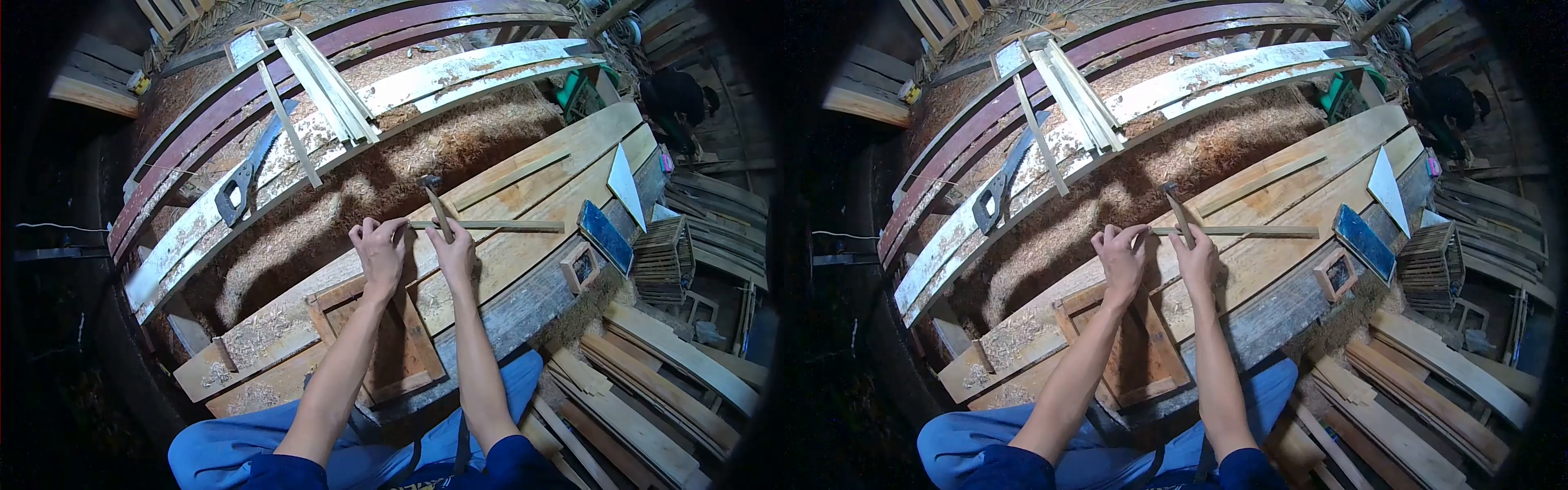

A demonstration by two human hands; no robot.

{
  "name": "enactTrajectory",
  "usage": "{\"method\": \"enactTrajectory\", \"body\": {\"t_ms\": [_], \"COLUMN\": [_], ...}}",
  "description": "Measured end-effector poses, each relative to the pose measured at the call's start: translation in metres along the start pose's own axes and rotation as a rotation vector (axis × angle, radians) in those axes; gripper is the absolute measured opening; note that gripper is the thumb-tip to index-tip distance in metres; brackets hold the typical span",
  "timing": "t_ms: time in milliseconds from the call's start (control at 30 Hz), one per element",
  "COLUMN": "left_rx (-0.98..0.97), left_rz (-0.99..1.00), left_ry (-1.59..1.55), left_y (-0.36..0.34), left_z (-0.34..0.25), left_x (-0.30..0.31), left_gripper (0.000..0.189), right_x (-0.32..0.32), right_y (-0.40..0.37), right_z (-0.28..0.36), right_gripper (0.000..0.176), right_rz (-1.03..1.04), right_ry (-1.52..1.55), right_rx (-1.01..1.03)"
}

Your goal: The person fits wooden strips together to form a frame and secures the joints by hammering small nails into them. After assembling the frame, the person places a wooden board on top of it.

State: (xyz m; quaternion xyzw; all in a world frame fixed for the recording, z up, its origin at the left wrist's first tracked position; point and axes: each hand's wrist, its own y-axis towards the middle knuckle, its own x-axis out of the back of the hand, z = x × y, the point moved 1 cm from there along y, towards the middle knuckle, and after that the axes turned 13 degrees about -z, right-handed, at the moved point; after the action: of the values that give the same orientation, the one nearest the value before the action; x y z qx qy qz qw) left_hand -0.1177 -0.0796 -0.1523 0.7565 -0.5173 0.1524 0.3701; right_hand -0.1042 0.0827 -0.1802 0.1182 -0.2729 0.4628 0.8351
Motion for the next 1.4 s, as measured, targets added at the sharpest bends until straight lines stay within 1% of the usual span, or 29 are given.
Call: {"method": "enactTrajectory", "body": {"t_ms": [200,267,400,567,633,700,767,867,933,1000,1067,1133,1267,1400], "left_rx": [0.015,0.018,-0.016,-0.027,0.042,0.061,0.082,0.066,-0.026,-0.038,-0.053,-0.059,-0.049,-0.086], "left_rz": [-0.018,-0.013,-0.014,-0.022,-0.023,-0.014,-0.005,0.020,0.016,0.040,0.062,0.076,0.057,0.047], "left_ry": [0.003,0.005,0.044,0.043,0.037,0.026,0.016,0.001,0.046,0.006,-0.034,-0.067,-0.085,-0.068], "left_y": [0.002,0.002,0.000,0.000,0.001,0.001,0.000,0.003,0.007,0.008,0.008,0.005,0.005,0.004], "left_z": [-0.003,-0.002,0.001,-0.001,-0.002,0.000,0.004,0.007,0.006,0.007,0.009,0.011,0.016,0.017], "left_x": [0.000,-0.001,-0.004,-0.003,-0.001,-0.002,-0.004,-0.005,-0.005,-0.003,-0.003,-0.002,-0.006,-0.007], "left_gripper": [0.016,0.016,0.015,0.015,0.015,0.015,0.016,0.016,0.017,0.017,0.017,0.018,0.017,0.017], "right_x": [-0.001,0.000,-0.003,0.002,0.003,0.002,0.001,0.002,0.000,0.001,0.003,0.003,0.004,0.002], "right_y": [-0.001,-0.001,-0.001,0.000,0.000,0.000,0.001,0.000,-0.001,0.000,0.001,0.002,0.002,0.003], "right_z": [-0.001,0.001,-0.003,0.005,0.006,0.005,0.001,0.005,0.002,0.002,0.005,0.003,0.005,0.002], "right_gripper": [0.036,0.036,0.035,0.035,0.034,0.034,0.034,0.034,0.034,0.035,0.035,0.035,0.037,0.037], "right_rz": [-0.056,-0.025,-0.046,0.012,0.010,0.008,-0.002,0.004,-0.015,-0.032,0.015,0.020,0.031,0.022], "right_ry": [0.039,-0.003,0.019,-0.040,-0.026,-0.014,0.015,-0.036,-0.005,0.025,-0.069,-0.050,-0.038,-0.039], "right_rx": [0.085,0.033,0.063,-0.023,-0.023,-0.025,0.015,-0.045,-0.017,0.016,-0.046,-0.041,-0.040,-0.033]}}
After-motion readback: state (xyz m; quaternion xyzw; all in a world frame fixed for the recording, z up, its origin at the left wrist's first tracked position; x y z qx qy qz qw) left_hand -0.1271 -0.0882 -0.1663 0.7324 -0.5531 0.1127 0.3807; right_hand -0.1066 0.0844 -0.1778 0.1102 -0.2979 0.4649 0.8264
